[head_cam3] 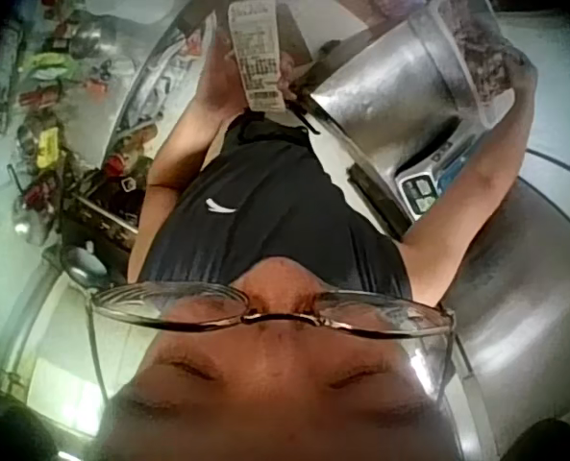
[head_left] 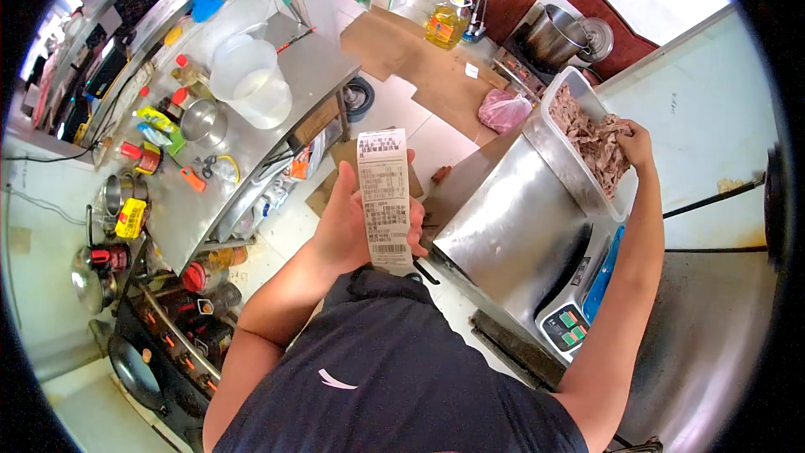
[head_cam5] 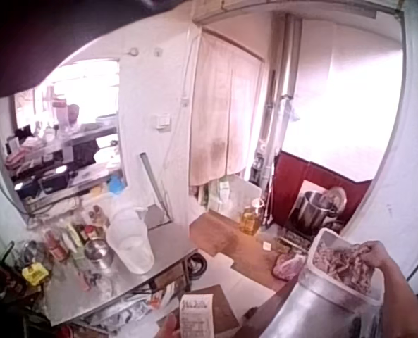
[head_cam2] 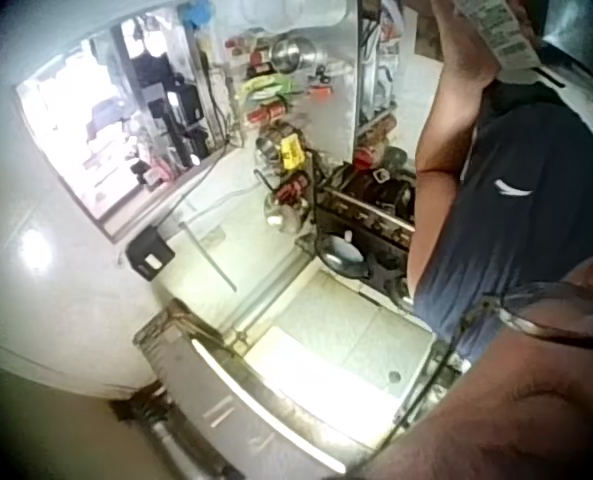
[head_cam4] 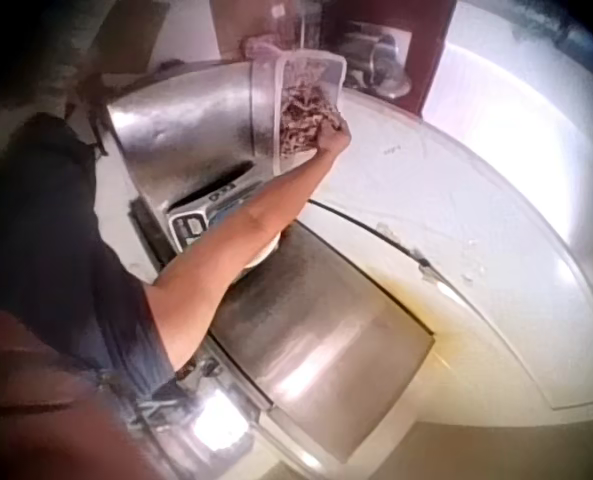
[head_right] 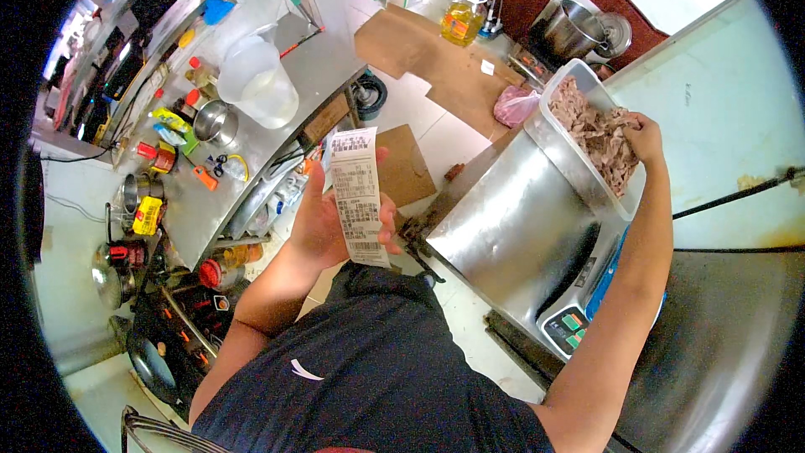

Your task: The person drains cooked items from a wok, adds them to a bowl containing tofu, and weighs the bowl while adding sliced meat. The person then pours broth into the bowl, covers it with a lid, and hands it to a worker at the counter.

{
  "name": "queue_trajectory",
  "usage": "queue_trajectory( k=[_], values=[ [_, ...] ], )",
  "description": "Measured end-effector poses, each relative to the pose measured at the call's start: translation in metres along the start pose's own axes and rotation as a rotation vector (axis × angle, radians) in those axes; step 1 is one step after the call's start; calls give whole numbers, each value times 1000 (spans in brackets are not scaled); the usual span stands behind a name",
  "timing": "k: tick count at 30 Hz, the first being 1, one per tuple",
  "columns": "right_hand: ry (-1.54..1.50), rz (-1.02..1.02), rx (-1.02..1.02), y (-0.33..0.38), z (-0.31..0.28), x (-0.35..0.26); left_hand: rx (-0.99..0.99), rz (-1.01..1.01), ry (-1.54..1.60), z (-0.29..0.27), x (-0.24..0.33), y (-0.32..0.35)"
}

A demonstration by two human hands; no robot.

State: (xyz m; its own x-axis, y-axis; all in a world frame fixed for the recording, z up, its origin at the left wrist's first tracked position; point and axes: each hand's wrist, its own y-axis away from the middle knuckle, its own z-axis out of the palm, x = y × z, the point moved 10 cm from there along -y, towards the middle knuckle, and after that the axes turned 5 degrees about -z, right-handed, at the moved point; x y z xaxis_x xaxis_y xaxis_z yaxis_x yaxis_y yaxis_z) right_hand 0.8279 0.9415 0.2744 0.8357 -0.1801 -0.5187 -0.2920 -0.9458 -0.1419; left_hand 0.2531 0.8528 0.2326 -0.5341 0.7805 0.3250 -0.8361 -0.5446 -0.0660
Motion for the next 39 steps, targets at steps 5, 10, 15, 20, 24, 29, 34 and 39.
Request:
queue_trajectory(
  k=[5, 10, 15, 20, 24, 29, 34, 39],
  values=[
    [-70, -36, 98, -8, -21, 2, 79, 12, -22, -2, -5, 8],
    [-138, 5, 127, -3, -32, 4, 97, 7, -39, -7, -6, 9],
    [-237, -41, 119, -17, -23, -27, 203, 66, -61, -29, 7, 23],
    [-4, -19, 277, 7, -80, -24, 372, 119, -41, -73, 5, 34],
    [-130, -37, 306, 46, -125, -11, 401, 43, -40, -96, -7, 23],
    [-178, -11, 291, 120, -183, -48, 480, -19, -90, -113, -14, 10],
    [-19, 0, 322, 209, -238, -72, 413, -107, -92, -109, -31, -13],
    [8, 195, 269, 295, -240, -51, 366, -138, -86, -103, -43, -23]
  ],
)
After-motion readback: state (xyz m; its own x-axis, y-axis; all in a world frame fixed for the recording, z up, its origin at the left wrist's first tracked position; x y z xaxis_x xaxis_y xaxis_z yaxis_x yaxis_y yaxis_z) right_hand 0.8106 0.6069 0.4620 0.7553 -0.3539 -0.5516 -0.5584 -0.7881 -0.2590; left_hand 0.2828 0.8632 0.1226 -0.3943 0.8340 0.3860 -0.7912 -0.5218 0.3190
